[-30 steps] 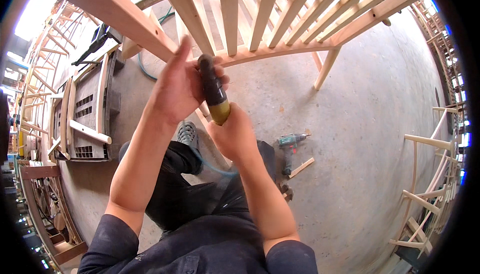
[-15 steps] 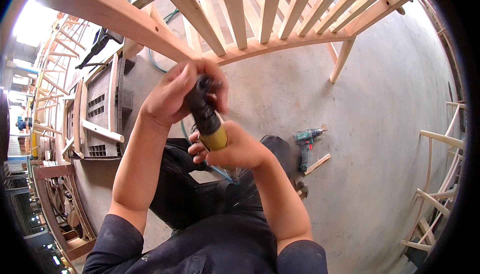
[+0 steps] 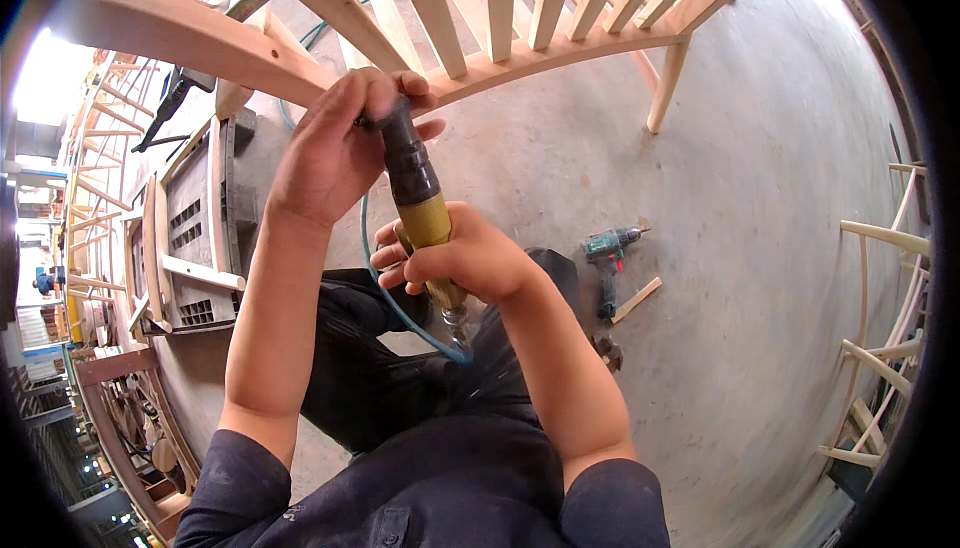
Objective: The person sits on the floor and uses pliers to bend and shape small metal fasteners. They then use a pneumatic nail gun to drive the fasteners into the joints of a wooden chair frame.
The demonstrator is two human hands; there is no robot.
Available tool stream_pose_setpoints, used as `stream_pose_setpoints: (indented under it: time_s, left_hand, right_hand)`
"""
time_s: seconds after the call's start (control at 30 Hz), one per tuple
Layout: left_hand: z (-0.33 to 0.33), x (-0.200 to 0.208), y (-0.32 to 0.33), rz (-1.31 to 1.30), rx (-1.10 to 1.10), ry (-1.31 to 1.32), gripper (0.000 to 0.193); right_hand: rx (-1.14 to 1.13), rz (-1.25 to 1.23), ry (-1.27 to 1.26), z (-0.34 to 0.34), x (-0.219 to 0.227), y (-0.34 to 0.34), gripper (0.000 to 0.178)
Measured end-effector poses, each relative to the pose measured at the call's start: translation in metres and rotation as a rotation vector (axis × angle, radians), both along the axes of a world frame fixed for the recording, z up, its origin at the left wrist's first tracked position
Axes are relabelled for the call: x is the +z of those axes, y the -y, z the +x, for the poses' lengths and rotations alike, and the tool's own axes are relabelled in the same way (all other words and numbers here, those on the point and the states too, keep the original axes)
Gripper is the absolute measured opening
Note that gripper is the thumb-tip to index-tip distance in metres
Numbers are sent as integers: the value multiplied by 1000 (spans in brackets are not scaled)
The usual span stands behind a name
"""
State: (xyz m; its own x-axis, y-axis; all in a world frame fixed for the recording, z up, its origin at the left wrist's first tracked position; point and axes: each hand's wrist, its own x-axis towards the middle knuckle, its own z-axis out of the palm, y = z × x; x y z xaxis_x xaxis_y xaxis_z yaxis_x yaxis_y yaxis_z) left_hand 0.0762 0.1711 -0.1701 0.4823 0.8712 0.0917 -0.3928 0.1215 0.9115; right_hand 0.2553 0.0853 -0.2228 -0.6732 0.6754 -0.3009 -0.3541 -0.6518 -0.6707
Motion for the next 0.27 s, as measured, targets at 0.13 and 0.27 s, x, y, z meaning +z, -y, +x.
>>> stream_pose_setpoints:
  time_s: [0.13,0.27]
  left_hand:
    - [1,6,8,-70,97,-171,43]
    - [-7,-10,6,-186,-10,-45,55]
  right_hand:
    - [-49,61,6,6,-1,1,53]
    - [-49,103,-11,11,-1,2,52]
